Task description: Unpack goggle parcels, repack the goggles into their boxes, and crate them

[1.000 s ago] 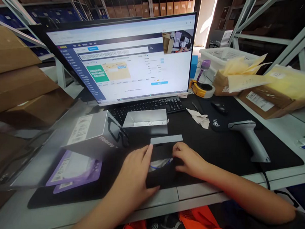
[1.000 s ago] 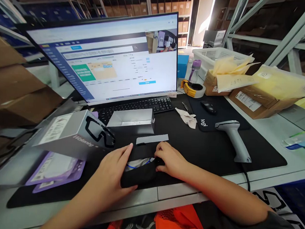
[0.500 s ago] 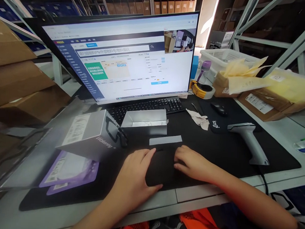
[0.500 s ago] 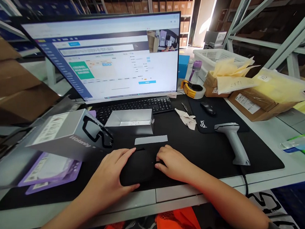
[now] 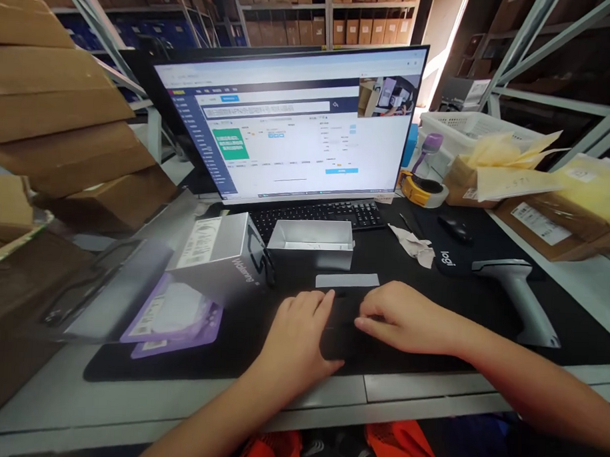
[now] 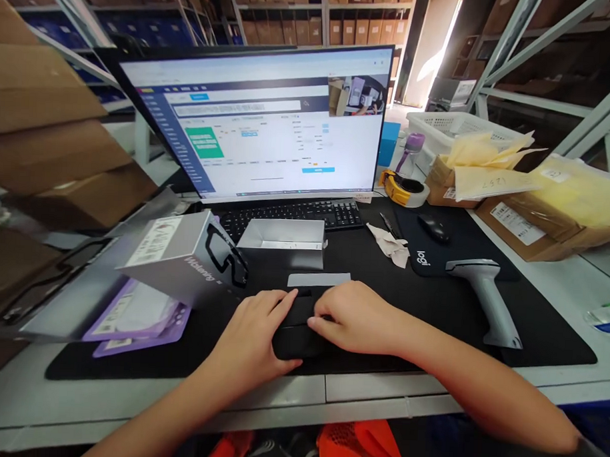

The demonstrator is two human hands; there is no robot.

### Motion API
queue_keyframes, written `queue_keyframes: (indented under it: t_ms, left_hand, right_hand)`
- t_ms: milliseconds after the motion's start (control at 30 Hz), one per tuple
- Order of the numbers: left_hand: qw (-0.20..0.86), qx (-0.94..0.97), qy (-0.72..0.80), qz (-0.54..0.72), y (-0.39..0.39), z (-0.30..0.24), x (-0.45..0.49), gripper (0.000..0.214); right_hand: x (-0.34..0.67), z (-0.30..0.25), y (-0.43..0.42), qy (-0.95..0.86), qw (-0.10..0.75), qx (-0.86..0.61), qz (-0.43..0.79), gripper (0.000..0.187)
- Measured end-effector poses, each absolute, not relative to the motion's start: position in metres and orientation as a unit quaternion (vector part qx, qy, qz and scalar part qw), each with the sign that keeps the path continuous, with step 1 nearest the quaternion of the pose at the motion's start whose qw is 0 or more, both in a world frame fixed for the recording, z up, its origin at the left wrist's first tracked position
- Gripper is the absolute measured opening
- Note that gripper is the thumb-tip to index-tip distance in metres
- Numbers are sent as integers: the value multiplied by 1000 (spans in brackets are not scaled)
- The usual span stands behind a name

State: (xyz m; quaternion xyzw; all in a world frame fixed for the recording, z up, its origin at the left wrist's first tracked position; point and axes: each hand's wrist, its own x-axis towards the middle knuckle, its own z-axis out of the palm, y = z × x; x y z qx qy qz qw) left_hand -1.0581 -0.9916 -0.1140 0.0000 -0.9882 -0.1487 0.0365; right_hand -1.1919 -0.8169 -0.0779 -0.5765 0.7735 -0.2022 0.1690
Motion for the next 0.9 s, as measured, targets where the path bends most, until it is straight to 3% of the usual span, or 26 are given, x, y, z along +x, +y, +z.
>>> queue_keyframes:
  t_ms: [167,267,400,467,533,600,667,767,900]
  left_hand:
    - [43,13,-976,-215,-1003,-109,-1056,67]
    - [87,-5,-965,-246,-1019,-107,-1045,82]
    - [272,13,-939,-210,-1022,-108,-1017,117]
    - [387,70,-892,-222,-1011,-116,-1004,105]
    - [444,118,-829,-319,-996,-131,-998,92]
    - [430,122,-763,-467,-980,-150,-1002,94]
    - [378,89,-686,-615,-965,-164,-1016,104]
    - [286,15,-547,-787,-949,-167,-1040,118]
    - [223,15,-449,-865,-954,-150,-1052,95]
  right_hand:
    - [-1165,-72,-879,723,144,-630,-243,31]
    - [-1160,-82,-887,650,143,-629,-401,36]
    - [-1173,-72,-859,600,90,-630,-485,45]
    - [-1180,-60,-838,641,26,-568,-516,46]
    - [-1185,-50,-819,692,-46,-447,-566,44]
    - [-1184,-46,-808,715,-102,-343,-600,39]
    - [-1178,-50,-807,708,-128,-337,-607,33]
    - [-1162,-63,-818,678,-103,-458,-566,33]
    - [-1145,-72,-828,639,-44,-618,-457,32]
